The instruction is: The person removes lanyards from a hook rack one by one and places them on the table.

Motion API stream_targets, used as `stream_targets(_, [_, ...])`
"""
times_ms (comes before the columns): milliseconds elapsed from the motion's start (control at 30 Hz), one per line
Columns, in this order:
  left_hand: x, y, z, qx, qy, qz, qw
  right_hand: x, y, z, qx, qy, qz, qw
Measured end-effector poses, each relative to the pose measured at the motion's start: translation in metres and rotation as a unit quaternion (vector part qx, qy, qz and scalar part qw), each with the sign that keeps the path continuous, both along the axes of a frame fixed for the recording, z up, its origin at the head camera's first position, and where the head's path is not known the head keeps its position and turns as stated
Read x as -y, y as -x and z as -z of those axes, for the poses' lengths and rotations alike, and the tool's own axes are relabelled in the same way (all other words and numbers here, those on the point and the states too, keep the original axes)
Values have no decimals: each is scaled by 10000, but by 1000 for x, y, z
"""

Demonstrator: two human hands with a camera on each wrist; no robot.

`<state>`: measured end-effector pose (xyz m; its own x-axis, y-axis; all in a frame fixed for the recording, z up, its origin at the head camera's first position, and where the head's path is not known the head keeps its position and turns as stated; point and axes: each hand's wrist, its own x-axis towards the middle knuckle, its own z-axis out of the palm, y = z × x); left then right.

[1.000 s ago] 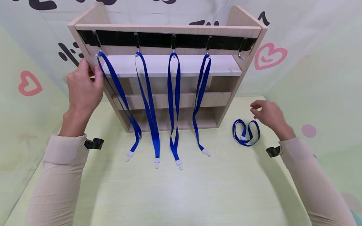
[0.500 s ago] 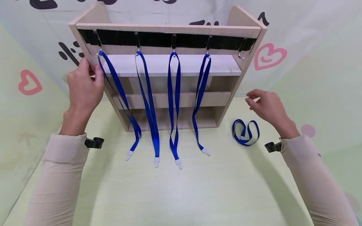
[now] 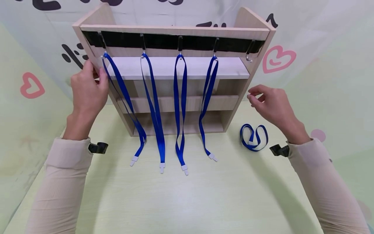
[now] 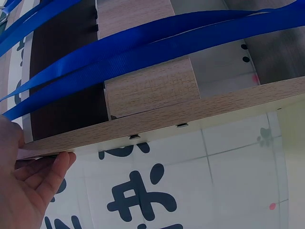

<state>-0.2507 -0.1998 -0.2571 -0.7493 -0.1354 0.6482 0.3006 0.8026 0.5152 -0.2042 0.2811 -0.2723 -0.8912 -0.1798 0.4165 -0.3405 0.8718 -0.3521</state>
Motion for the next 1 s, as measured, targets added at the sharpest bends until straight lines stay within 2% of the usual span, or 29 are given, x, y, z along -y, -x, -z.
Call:
stream_targets(400, [0, 0, 0, -33, 32, 6, 10000, 29, -7, -22, -630, -32, -364, 9973])
stream_targets(733, [0, 0, 0, -1, 40, 2, 10000, 62, -3, -35, -960, 387, -906, 9905])
stream_targets(1000, [-1, 0, 0, 44, 26, 3, 10000, 94, 6, -42, -979, 391, -713, 9919])
